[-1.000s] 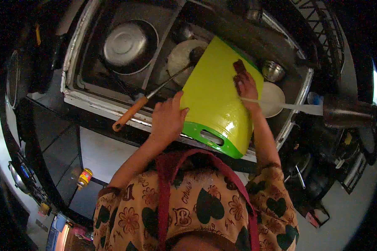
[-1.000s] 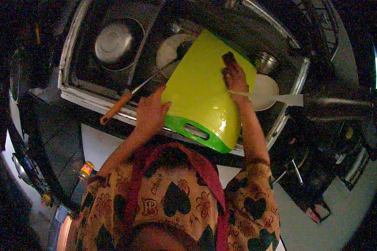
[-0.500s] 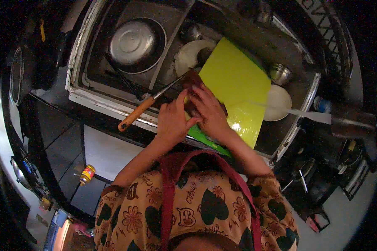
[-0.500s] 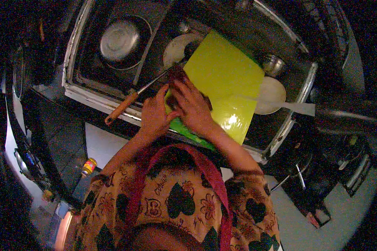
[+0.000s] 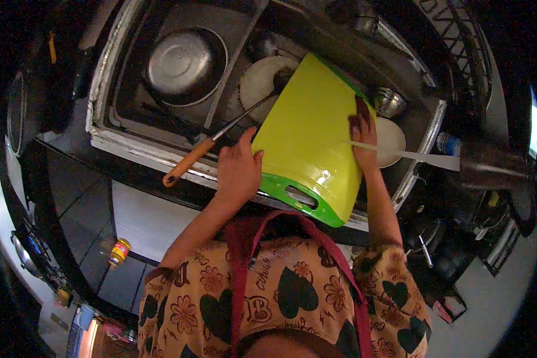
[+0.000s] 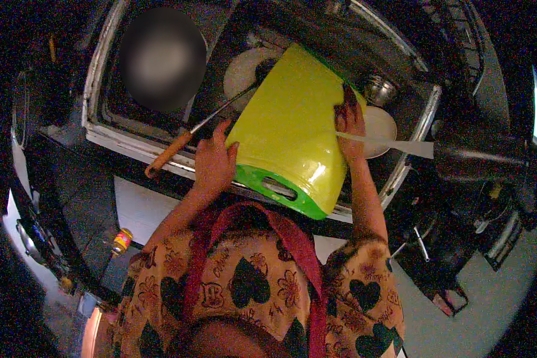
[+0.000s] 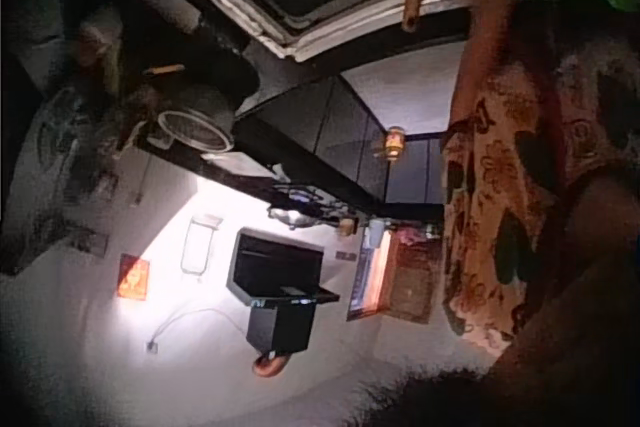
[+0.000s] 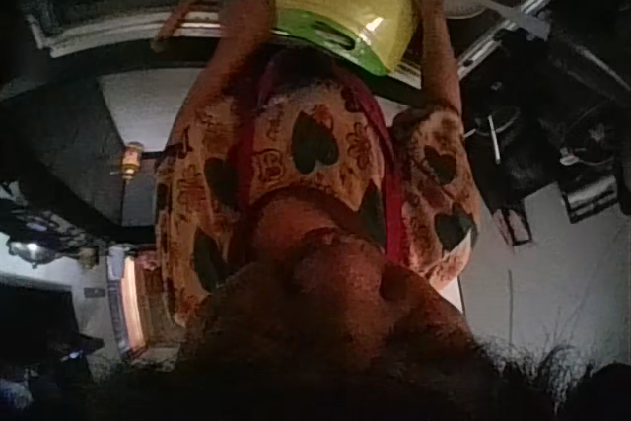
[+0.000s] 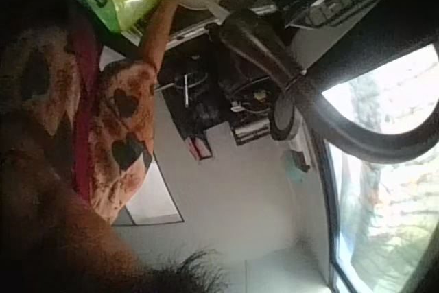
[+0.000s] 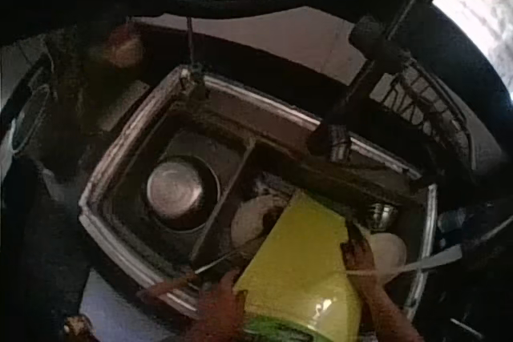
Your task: The person washes a green cutting board, a knife, a ladle, a bowl, and a plate in a kitchen sink using a sponge and running water. They scrub each item and rinse it before placing it aside.
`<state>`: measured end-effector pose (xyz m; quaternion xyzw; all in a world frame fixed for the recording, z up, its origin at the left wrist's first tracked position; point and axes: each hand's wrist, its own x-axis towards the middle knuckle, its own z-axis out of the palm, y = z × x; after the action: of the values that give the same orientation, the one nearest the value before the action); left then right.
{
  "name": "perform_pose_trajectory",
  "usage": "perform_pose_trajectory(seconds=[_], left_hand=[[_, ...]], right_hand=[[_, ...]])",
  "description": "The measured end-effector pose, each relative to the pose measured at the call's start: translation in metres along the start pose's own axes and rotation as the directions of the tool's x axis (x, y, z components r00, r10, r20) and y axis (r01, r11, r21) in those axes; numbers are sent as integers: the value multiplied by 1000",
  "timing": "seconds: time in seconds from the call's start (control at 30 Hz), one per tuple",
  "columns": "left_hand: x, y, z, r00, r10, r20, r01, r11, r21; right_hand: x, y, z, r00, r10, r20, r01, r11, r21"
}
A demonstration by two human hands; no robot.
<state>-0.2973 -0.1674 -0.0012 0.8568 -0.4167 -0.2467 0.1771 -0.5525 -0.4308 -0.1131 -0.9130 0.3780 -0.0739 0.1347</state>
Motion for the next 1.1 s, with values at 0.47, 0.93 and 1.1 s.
perform_pose_trajectory(seconds=[0.47, 0.93, 1.1], left_hand=[[2, -3, 5, 999, -3, -48, 1, 999, -45], [-3, 3, 4, 996, -38, -84, 30, 995, -92], [3, 3, 6, 997, -41, -58, 37, 998, -60]], right_hand=[[9, -204, -16, 922, -369, 117, 292, 861, 416], [-101, -139, -85, 943, -222, 248, 137, 938, 319], [-25, -196, -33, 904, -420, 86, 351, 840, 414]])
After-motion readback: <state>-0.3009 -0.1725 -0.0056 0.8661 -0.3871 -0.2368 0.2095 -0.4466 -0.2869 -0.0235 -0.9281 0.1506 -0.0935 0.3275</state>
